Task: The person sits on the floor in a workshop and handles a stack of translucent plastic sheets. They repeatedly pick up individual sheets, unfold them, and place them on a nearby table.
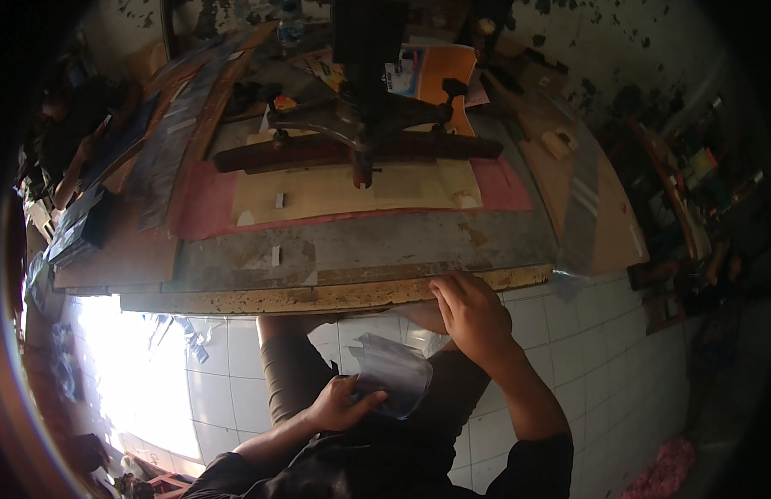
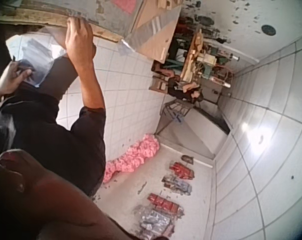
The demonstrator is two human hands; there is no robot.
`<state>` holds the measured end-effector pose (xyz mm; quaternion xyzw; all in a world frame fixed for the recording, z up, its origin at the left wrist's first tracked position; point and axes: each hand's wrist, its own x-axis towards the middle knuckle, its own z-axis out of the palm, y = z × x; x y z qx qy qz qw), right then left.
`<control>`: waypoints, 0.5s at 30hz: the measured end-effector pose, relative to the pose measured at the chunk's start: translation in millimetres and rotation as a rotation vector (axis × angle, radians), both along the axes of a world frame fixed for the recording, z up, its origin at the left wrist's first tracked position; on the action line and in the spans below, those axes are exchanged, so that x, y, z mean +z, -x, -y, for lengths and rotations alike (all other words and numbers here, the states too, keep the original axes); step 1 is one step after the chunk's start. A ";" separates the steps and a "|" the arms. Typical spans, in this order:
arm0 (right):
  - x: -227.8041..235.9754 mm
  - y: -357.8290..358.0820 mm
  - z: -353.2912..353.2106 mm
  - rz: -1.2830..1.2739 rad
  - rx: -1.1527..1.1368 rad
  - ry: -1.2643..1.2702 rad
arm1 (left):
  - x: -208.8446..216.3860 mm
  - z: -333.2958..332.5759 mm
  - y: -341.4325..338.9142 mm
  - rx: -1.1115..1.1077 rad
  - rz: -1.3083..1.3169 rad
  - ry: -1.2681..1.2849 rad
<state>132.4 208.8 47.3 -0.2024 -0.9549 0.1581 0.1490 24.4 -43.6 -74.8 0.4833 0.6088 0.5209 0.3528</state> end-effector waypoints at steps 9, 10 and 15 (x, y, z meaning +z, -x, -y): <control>22.9 -23.0 9.3 0.293 0.451 0.166 | -12.8 -2.7 -1.0 -0.025 -0.064 0.026; 19.5 -23.7 10.7 0.242 0.381 0.088 | -13.7 -3.6 -2.6 -0.016 -0.042 0.048; -1.6 -30.5 45.9 -0.262 0.148 -0.097 | -31.1 -1.6 -8.9 0.011 -0.051 0.092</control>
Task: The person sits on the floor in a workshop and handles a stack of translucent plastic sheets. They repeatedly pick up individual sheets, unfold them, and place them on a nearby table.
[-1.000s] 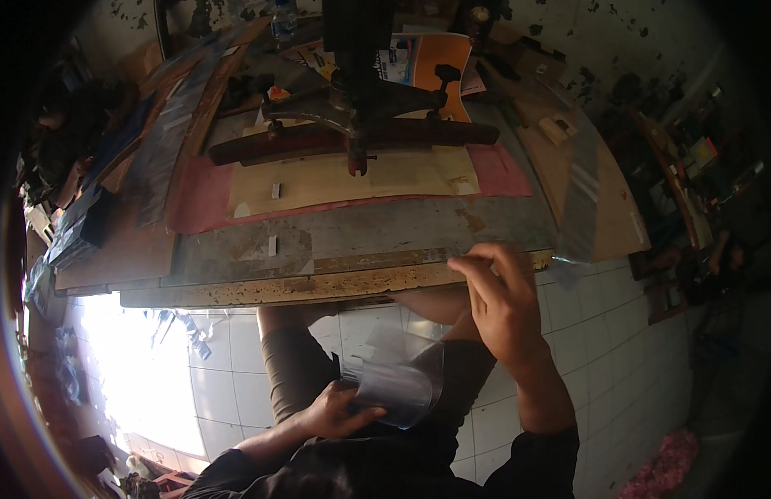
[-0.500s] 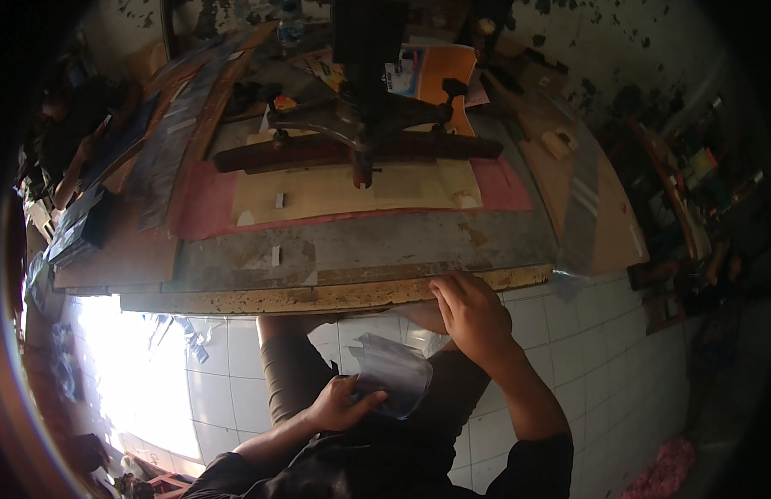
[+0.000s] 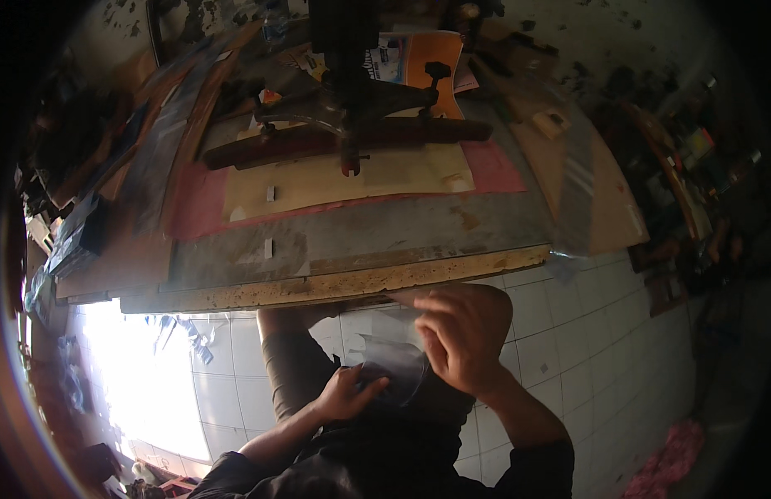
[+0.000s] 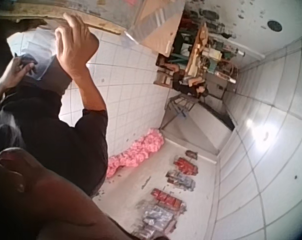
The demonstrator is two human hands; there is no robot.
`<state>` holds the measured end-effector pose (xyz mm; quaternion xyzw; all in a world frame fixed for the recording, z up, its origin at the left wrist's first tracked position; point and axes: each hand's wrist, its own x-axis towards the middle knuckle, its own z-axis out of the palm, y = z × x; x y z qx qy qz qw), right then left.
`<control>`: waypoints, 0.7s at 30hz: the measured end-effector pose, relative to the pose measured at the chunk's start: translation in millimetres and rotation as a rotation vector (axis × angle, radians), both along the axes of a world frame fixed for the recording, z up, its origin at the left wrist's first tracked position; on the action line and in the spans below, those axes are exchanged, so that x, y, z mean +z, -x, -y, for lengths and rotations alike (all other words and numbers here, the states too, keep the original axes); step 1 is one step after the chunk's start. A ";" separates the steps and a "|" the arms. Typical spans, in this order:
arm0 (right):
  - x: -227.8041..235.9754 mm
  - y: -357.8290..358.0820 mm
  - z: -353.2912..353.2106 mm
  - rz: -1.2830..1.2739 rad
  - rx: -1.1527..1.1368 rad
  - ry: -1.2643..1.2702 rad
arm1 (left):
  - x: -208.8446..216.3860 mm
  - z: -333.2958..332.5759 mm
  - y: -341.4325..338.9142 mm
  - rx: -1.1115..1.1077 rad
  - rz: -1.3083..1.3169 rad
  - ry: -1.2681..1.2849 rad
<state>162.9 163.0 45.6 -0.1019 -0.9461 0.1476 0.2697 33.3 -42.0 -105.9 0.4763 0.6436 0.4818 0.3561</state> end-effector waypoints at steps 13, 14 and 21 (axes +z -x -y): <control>-173.5 21.9 -25.8 0.362 0.044 0.915 | -29.8 0.9 1.9 -0.092 0.002 0.283; -163.7 24.5 -25.1 0.459 0.059 0.783 | -40.2 -0.8 0.6 -0.072 0.022 0.248; -108.7 24.1 -26.3 0.453 0.050 0.701 | -56.2 -13.4 9.0 -0.031 0.011 0.245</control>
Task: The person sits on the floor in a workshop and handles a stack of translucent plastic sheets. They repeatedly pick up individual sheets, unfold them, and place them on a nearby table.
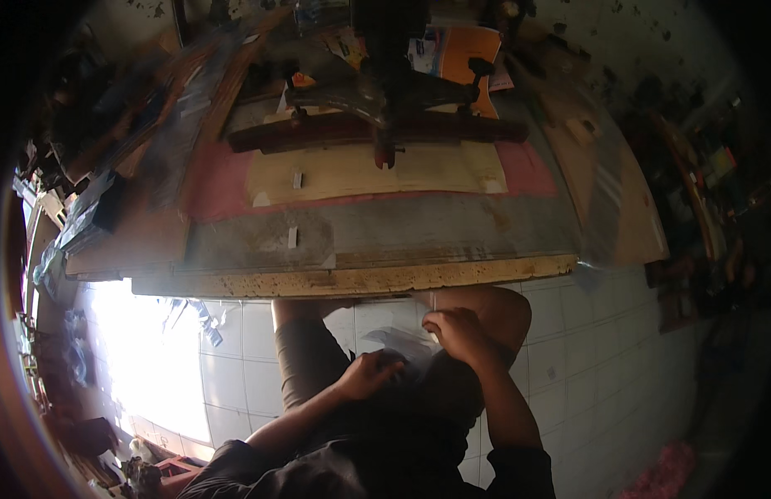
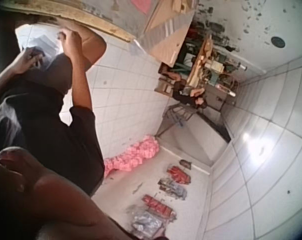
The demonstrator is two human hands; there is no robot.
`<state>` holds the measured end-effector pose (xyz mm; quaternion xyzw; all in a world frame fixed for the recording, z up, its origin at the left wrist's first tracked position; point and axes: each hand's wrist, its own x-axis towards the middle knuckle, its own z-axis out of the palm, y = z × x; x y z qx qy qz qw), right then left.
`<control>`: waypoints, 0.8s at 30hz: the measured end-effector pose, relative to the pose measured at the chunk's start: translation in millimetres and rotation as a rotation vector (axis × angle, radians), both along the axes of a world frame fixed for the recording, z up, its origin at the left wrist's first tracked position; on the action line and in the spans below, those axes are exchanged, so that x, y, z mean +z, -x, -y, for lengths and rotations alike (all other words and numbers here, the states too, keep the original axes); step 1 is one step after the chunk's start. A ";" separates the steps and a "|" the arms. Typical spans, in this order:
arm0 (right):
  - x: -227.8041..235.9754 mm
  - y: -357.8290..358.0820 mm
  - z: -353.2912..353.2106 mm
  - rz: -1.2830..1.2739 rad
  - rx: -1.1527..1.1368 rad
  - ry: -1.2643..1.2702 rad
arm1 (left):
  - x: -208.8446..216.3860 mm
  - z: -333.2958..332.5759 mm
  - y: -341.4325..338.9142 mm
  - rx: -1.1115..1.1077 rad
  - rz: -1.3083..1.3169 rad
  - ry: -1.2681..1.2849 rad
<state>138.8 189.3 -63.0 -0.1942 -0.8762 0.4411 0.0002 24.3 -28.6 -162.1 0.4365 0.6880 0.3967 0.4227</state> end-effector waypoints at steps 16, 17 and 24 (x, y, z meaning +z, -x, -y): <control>-1.7 2.6 4.4 0.140 -0.068 -0.464 | 19.1 -7.1 10.2 0.112 0.274 -0.056; -0.5 0.0 6.5 0.072 -0.080 -0.234 | 16.7 -5.8 9.4 0.129 0.253 -0.038; 30.7 -5.1 35.8 -0.106 0.204 -0.196 | 23.5 -1.2 14.2 0.172 0.263 0.014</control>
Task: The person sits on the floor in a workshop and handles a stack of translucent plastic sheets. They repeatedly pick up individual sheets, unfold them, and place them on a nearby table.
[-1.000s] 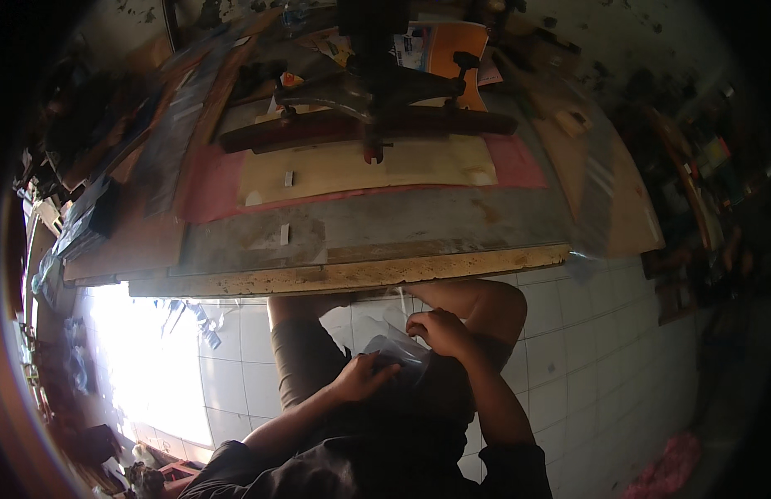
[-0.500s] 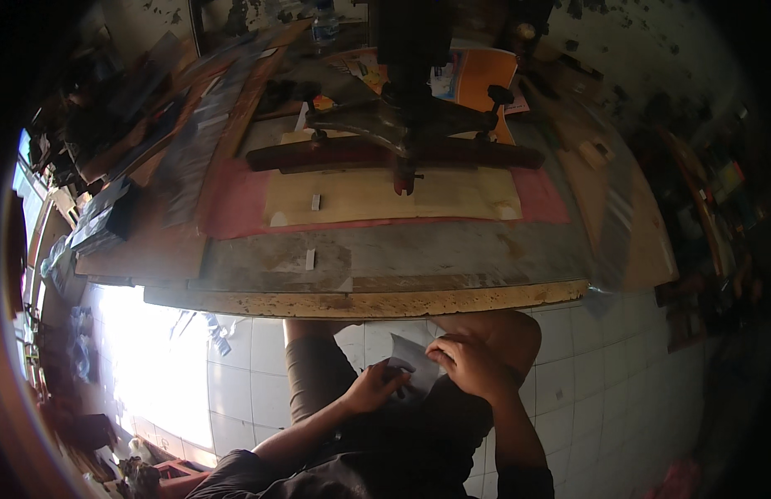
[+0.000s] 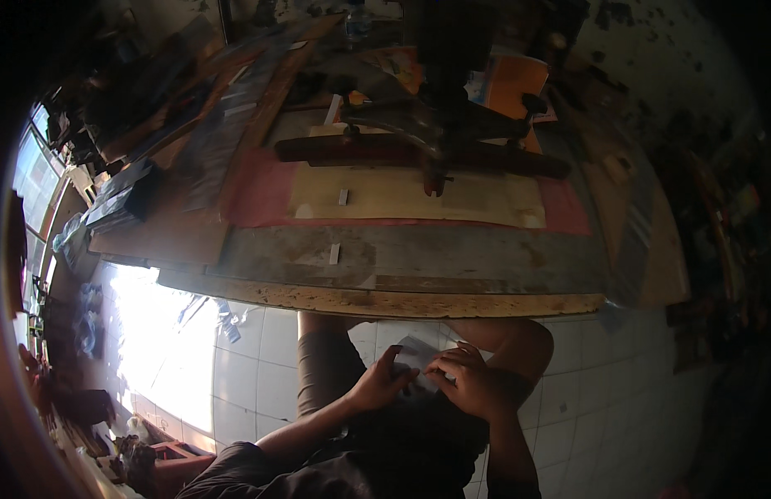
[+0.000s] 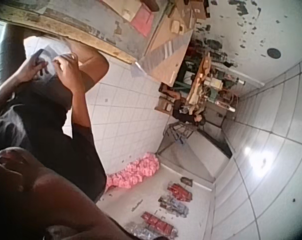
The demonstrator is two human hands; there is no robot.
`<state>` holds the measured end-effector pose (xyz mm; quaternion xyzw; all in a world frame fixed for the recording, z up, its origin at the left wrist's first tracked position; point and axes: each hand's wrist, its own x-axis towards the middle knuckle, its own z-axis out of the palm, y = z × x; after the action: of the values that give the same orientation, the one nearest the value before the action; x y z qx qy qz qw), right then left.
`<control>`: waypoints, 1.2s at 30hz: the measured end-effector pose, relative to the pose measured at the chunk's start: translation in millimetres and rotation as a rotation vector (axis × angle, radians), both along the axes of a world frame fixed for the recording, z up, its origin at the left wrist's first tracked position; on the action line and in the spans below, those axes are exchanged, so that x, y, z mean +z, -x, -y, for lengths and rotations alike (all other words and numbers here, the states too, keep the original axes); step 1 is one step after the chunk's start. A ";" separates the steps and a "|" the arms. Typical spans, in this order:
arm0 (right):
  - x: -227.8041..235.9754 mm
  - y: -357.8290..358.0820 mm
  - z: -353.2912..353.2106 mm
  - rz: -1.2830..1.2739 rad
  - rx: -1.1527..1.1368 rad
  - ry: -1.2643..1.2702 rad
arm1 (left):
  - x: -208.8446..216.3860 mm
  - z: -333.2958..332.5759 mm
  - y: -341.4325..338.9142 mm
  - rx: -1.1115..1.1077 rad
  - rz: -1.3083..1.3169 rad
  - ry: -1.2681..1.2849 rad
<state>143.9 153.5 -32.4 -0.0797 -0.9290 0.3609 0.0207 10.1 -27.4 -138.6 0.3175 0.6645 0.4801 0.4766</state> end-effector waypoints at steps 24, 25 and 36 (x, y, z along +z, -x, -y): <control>28.3 -1.5 59.7 -0.120 0.066 0.355 | 43.7 1.1 16.0 0.033 -0.180 -0.292; 29.6 -2.6 58.8 -0.096 0.123 0.388 | 38.3 1.9 16.1 0.039 -0.188 -0.304; 2.1 -2.5 24.5 -0.325 -0.424 -0.001 | 49.5 12.5 19.9 0.034 -0.093 -0.276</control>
<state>146.4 129.0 -30.2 -0.2139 -0.8762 0.3560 0.2447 -9.8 -39.9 -89.1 0.3904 0.6188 0.5598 0.3889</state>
